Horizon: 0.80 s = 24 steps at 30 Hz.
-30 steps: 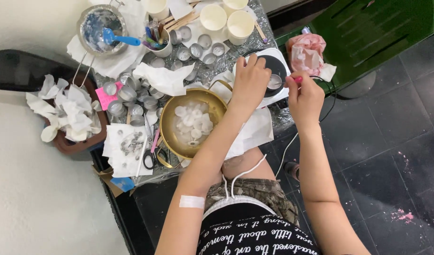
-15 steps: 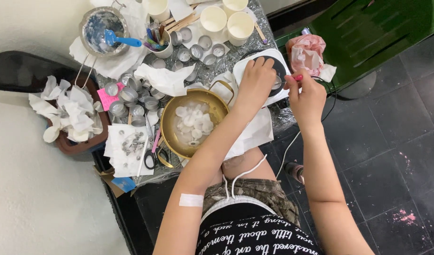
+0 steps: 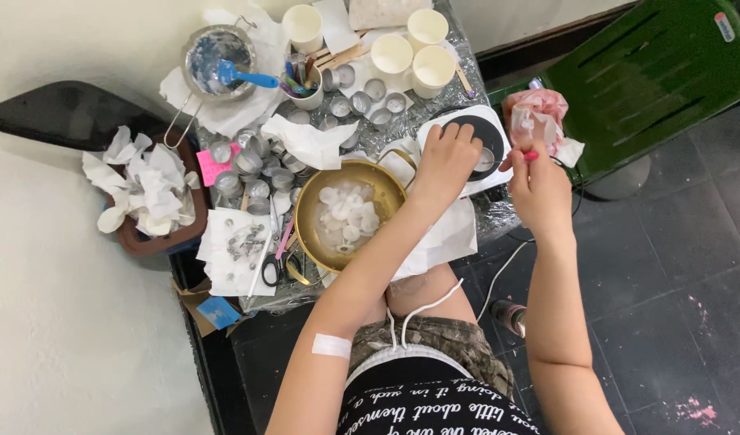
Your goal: Cleaning small metal candle containers with a cloth and placing them on a hot plate for wax preparation.
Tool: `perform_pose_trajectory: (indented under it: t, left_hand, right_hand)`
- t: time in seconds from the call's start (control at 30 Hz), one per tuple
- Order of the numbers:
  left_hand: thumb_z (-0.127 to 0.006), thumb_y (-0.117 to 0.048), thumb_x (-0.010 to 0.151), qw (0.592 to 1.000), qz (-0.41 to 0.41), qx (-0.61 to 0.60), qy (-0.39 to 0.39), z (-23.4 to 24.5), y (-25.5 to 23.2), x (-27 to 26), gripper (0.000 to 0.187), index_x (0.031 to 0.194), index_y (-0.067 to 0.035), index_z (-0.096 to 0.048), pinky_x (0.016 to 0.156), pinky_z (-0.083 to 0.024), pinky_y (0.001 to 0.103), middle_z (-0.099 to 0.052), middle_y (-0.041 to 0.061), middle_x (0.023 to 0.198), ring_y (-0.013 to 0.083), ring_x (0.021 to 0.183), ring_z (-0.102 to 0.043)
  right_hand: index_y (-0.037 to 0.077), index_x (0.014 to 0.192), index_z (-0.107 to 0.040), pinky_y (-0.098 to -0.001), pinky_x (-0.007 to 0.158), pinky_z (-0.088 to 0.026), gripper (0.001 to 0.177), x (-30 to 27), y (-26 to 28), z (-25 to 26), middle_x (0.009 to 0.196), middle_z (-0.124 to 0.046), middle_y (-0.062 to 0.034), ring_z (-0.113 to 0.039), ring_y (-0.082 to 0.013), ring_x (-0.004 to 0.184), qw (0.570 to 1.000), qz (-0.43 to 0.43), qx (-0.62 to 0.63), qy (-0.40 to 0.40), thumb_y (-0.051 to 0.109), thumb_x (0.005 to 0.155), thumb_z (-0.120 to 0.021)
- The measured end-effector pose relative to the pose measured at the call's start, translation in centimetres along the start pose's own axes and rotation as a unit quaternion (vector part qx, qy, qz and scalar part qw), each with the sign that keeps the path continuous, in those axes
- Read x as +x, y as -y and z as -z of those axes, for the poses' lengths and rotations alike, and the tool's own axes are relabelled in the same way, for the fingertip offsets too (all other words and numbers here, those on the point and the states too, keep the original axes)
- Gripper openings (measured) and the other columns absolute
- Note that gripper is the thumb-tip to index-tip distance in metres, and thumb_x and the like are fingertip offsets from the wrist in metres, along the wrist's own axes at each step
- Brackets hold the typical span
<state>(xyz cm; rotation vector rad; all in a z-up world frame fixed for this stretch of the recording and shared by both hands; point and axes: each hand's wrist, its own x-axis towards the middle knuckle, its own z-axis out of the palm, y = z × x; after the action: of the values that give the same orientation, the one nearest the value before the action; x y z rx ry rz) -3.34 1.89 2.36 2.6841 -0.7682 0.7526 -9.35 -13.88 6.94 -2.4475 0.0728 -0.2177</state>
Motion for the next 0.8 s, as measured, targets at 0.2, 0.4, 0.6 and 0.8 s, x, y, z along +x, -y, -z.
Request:
perform_pose_trajectory:
  t: [0.2, 0.4, 0.6, 0.8]
  left_hand:
    - [-0.067, -0.01, 0.081, 1.0, 0.016, -0.002, -0.006, 1.0, 0.0, -0.1, 0.005, 0.083, -0.014, -0.07, 0.081, -0.042, 0.038, -0.061, 0.002, 0.089, 0.0194, 0.091, -0.062]
    - [-0.067, -0.009, 0.083, 0.998, 0.034, -0.044, -0.022, 2.0, 0.9, -1.1, 0.009, 0.09, -0.013, -0.071, 0.084, -0.042, 0.04, -0.062, 0.002, 0.091, 0.0201, 0.093, -0.063]
    - [-0.072, -0.026, 0.093, 0.975, 0.126, -0.181, -0.025, 5.2, 4.3, -6.6, 0.018, 0.107, -0.015, -0.075, 0.094, -0.04, 0.042, -0.069, 0.001, 0.101, 0.0206, 0.1, -0.065]
    - [-0.074, -0.027, 0.094, 0.968, 0.22, -0.119, -0.022, 10.9, 8.7, -16.3, 0.02, 0.11, -0.015, -0.076, 0.093, -0.041, 0.041, -0.071, 0.003, 0.103, 0.0231, 0.101, -0.066]
  right_hand:
    - [0.006, 0.105, -0.066, -0.0321, 0.059, -0.048, 0.016, -0.5, 0.0, -0.1, 0.075, -0.07, -0.0063, -0.066, -0.0171, 0.061, 0.996, 0.012, 0.033, -0.076, 0.02, 0.112, -0.061]
    - [0.0, 0.106, -0.063, -0.0239, 0.06, -0.047, 0.011, -0.9, -1.6, -1.3, 0.086, -0.074, -0.0045, -0.063, -0.0076, 0.066, 0.979, 0.045, 0.152, -0.125, 0.009, 0.113, -0.06]
    - [-0.003, 0.109, -0.06, -0.0228, 0.066, -0.05, 0.014, -1.4, -3.2, -1.8, 0.089, -0.073, -0.0079, -0.064, -0.0078, 0.072, 0.961, 0.081, 0.211, -0.16, 0.009, 0.116, -0.06]
    - [-0.002, 0.109, -0.06, -0.023, 0.062, -0.047, 0.011, -2.8, -0.9, -2.6, 0.093, -0.073, -0.0084, -0.062, -0.0087, 0.069, 0.961, 0.079, 0.231, -0.126, 0.006, 0.115, -0.055]
